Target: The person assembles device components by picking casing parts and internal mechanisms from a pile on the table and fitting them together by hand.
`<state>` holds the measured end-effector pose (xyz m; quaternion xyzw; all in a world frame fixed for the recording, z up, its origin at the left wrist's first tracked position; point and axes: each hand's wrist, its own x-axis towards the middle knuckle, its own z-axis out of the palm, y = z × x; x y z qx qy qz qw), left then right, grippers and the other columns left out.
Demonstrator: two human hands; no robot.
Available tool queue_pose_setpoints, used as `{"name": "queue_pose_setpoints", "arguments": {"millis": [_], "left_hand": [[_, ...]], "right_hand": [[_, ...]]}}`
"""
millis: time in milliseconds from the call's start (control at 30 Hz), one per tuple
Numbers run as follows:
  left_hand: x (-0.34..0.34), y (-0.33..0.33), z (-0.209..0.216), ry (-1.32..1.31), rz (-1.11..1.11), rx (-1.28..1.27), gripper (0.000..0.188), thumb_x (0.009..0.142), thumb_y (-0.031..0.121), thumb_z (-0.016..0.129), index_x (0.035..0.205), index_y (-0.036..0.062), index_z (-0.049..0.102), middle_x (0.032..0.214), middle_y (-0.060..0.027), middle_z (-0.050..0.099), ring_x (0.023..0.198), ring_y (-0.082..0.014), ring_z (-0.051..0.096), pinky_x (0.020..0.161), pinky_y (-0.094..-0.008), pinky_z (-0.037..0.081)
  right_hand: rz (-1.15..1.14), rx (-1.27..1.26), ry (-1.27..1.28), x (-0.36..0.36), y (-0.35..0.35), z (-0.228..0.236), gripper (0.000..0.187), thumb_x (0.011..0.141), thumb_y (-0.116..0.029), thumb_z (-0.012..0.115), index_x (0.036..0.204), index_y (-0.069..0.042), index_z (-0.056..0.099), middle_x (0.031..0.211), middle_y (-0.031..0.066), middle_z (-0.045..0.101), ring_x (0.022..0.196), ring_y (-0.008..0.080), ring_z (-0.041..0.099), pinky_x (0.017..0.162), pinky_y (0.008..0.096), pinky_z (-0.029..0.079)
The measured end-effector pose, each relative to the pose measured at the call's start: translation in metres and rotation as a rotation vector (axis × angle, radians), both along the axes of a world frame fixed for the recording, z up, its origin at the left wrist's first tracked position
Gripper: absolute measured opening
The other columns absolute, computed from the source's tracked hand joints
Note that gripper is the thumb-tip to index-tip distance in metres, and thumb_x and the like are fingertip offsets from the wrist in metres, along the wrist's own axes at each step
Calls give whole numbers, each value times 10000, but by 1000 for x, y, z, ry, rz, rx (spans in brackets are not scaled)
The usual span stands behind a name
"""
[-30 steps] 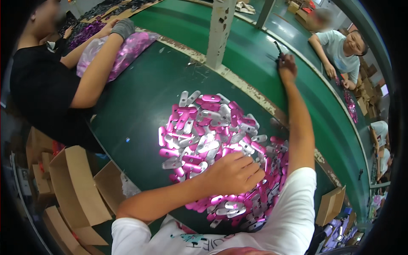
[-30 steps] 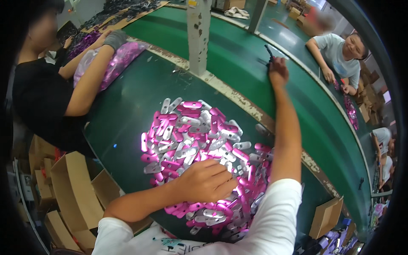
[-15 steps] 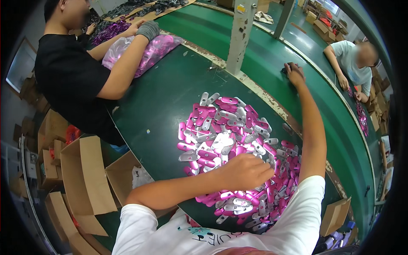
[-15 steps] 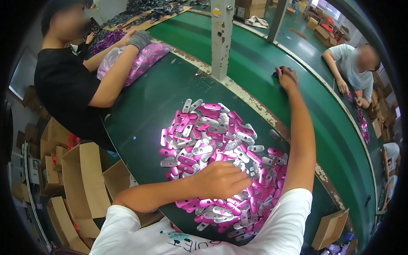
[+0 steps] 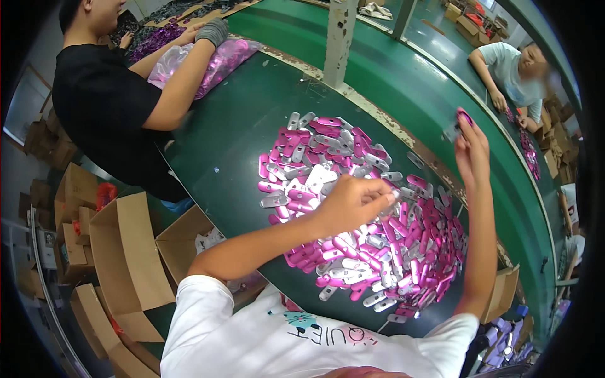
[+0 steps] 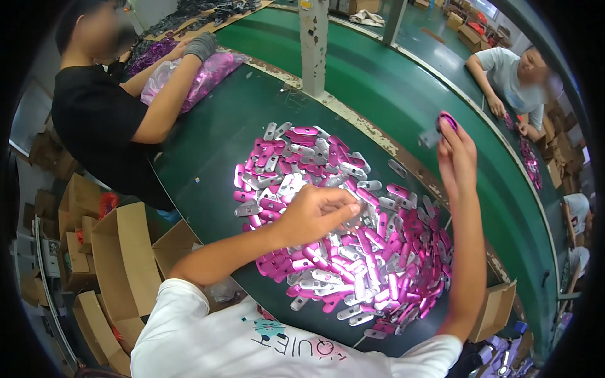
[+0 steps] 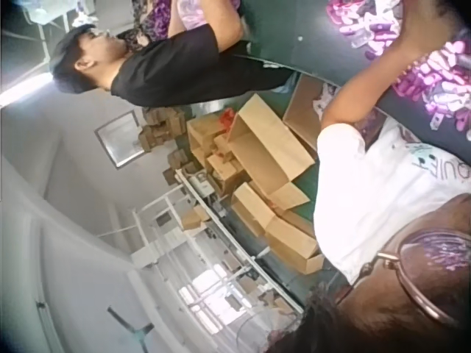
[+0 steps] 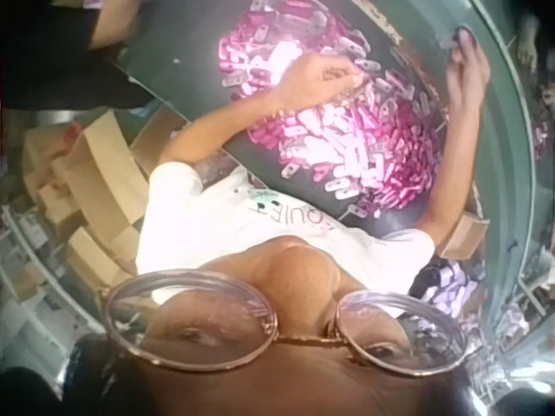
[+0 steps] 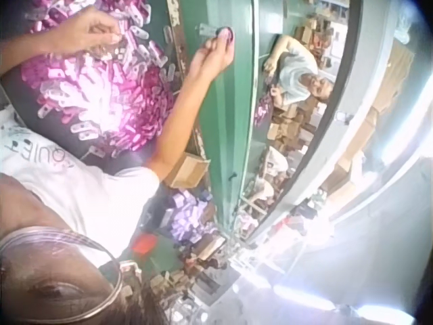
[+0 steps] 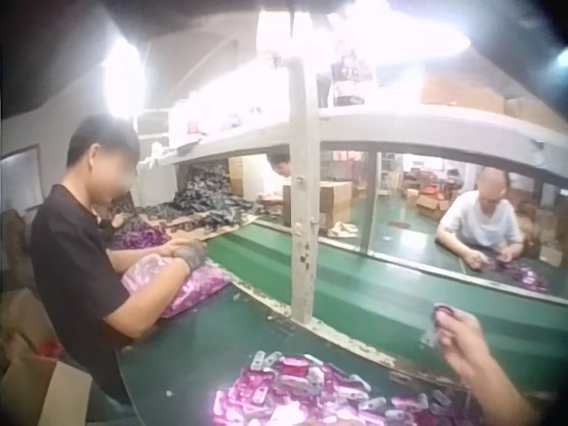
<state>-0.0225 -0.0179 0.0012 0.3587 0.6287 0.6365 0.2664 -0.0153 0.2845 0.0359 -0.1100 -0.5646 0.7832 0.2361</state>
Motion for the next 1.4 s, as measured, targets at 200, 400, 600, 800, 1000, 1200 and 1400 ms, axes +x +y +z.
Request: {"name": "queue_pose_setpoints", "arguments": {"millis": [200, 400, 600, 800, 1000, 1200, 1400], "left_hand": [[-5, 3, -2, -406, -133, 43, 210, 917, 154, 595, 927, -53, 629, 806, -106, 671, 722, -170, 684, 594, -232, 557], [5, 8, 3, -358, -145, -59, 247, 926, 151, 579, 990, -84, 617, 820, -134, 671, 726, -201, 694, 590, -222, 566], [10, 9, -2, -440, -150, -35, 266, 944, 163, 545, 988, -90, 610, 857, -171, 668, 731, -218, 700, 599, -209, 580], [13, 9, -10, -619, -131, -87, 269, 946, 172, 538, 974, -87, 608, 825, -154, 662, 770, -242, 702, 630, -226, 591], [18, 13, -1, -764, -121, -107, 244, 943, 168, 536, 931, -64, 612, 864, -146, 657, 794, -215, 693, 728, -272, 590], [26, 10, -3, -836, -159, -112, 248, 944, 173, 539, 947, -60, 624, 885, -161, 671, 810, -224, 695, 731, -274, 589], [32, 9, -7, -868, -174, -167, 225, 934, 176, 562, 944, -39, 629, 852, -102, 635, 748, -177, 678, 722, -287, 596]], "right_hand": [[-286, 63, 231, 109, -78, 40, 408, 954, -193, 561, 1292, 16, 472, 1173, 96, 578, 684, 16, 499, 597, 169, 435], [-101, 97, 346, 121, -81, 34, 312, 947, -197, 562, 1185, -17, 468, 1257, 265, 520, 1093, 349, 592, 852, 404, 518], [-141, 136, 171, 118, -97, 8, 268, 948, -230, 572, 1098, -31, 474, 686, 24, 494, 525, 100, 498, 478, 233, 397], [6, 91, -285, 114, -114, -11, 294, 977, -300, 498, 1148, -64, 458, 779, 16, 493, 511, 79, 456, 433, 218, 330], [117, 349, -268, 119, -124, -15, 345, 990, -277, 463, 1269, -80, 416, 864, -24, 465, 708, 39, 397, 618, 188, 337], [126, 242, -250, 114, -128, -9, 252, 915, -128, 608, 1127, -19, 523, 885, -6, 535, 817, 47, 506, 712, 221, 417], [-13, 545, -249, 112, -132, -33, 352, 865, -243, 682, 1022, -13, 466, 819, 56, 569, 692, 64, 499, 583, 241, 396]]}}
